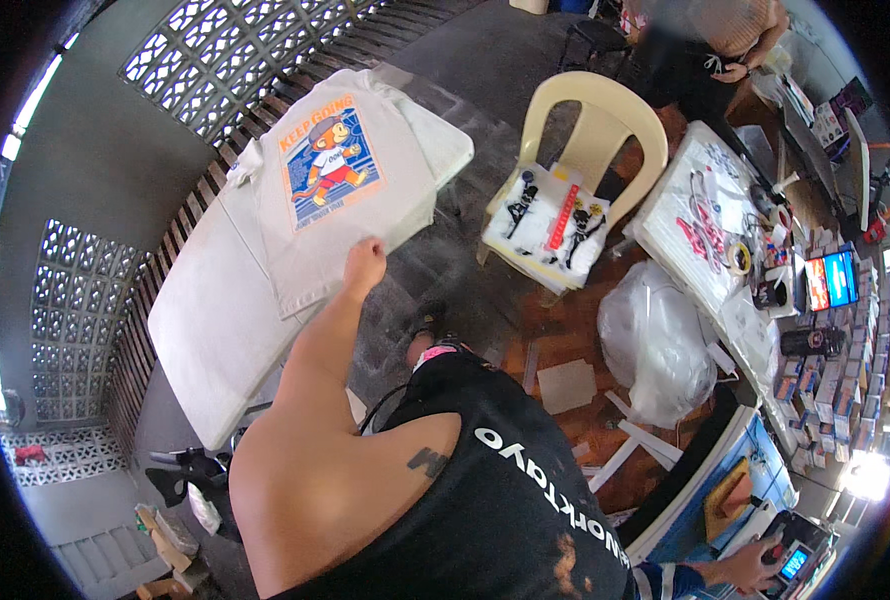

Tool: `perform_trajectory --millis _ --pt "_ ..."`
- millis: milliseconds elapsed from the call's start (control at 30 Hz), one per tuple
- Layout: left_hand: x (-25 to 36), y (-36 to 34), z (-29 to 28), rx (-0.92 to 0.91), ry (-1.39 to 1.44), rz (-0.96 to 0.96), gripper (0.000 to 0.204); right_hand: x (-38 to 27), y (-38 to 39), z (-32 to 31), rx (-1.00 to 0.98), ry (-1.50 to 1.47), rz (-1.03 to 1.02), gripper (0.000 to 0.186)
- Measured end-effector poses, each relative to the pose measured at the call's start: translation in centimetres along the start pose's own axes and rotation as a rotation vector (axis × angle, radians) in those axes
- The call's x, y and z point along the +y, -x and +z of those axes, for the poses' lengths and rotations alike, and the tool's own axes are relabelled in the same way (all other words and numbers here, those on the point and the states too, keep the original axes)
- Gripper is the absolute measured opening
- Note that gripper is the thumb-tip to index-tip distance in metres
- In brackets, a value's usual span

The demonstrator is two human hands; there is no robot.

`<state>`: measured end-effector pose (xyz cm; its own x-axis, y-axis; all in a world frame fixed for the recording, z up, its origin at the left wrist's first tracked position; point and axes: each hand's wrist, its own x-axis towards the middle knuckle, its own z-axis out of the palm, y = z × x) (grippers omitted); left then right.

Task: The person prepares a black t-shirt on a heat press, aligns a transfer sheet with a cartoon monkey design, and uses a utility knife to trim the edges. The person then places the transfer on the shirt, smooths it, and hands the finished shirt to another person.

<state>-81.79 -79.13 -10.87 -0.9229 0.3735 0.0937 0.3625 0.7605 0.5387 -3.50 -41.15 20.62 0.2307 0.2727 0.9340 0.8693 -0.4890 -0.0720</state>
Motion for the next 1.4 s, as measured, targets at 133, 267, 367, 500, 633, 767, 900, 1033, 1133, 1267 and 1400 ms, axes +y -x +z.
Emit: perform_trajectory --millis 133,267,367,500,633,767,900,1033,1133,1267,1400 --pt "-3.0 -11.6 -2.2 0.084 -0.010 0.084 0.022 -1.2 3.8 -1.9 -0.085 -0.277 -0.038 0.043" --pt "-12.0 -19.6 -4.1 0.113 -0.170 -0.049 0.046 -9.8 17.4 -2.1 -0.862 -0.925 -0.044 0.029" --pt "-12.8 -20.2 -5.0 -0.054 -0.398 -0.258 0.068 -24.3 28.1 -14.7 -1.187 -1.020 -0.487 0.027" --pt "-11.9 -20.1 -4.2 -0.074 -0.536 -0.230 0.073 -35.3 36.8 -28.8 -1.491 -1.129 -0.937 0.031" --pt "-13.1 -21.3 -4.0 -0.019 -0.478 -0.266 0.070 -39.0 40.7 -33.7 -1.792 -1.040 -1.094 0.036" --pt "-14.0 -19.4 -3.5 0.009 -0.446 -0.226 0.066 -41.7 42.4 -33.4 -1.717 -1.135 -1.373 0.035" --pt "-12.1 -12.2 -5.8 -0.023 -0.425 -0.265 0.073 -45.8 43.4 -34.3 -1.864 -1.002 -1.414 0.032" --pt "-11.4 -7.1 -6.7 -0.062 -0.451 -0.373 0.075 -47.9 45.5 -35.6 -1.856 -1.168 -1.407 0.032" --pt "-11.5 -6.0 -7.0 -0.040 -0.372 -0.371 0.076 -48.1 46.3 -36.8 -1.899 -1.202 -1.443 0.033" --pt "-11.4 -5.9 -6.9 -0.042 -0.358 -0.385 0.075 -46.6 48.0 -36.3 -1.920 -1.098 -1.609 0.035" --pt "-12.3 -7.1 -7.9 -0.060 -0.335 -0.270 0.073 -44.6 48.5 -34.3 -1.976 -1.020 -1.563 0.039"
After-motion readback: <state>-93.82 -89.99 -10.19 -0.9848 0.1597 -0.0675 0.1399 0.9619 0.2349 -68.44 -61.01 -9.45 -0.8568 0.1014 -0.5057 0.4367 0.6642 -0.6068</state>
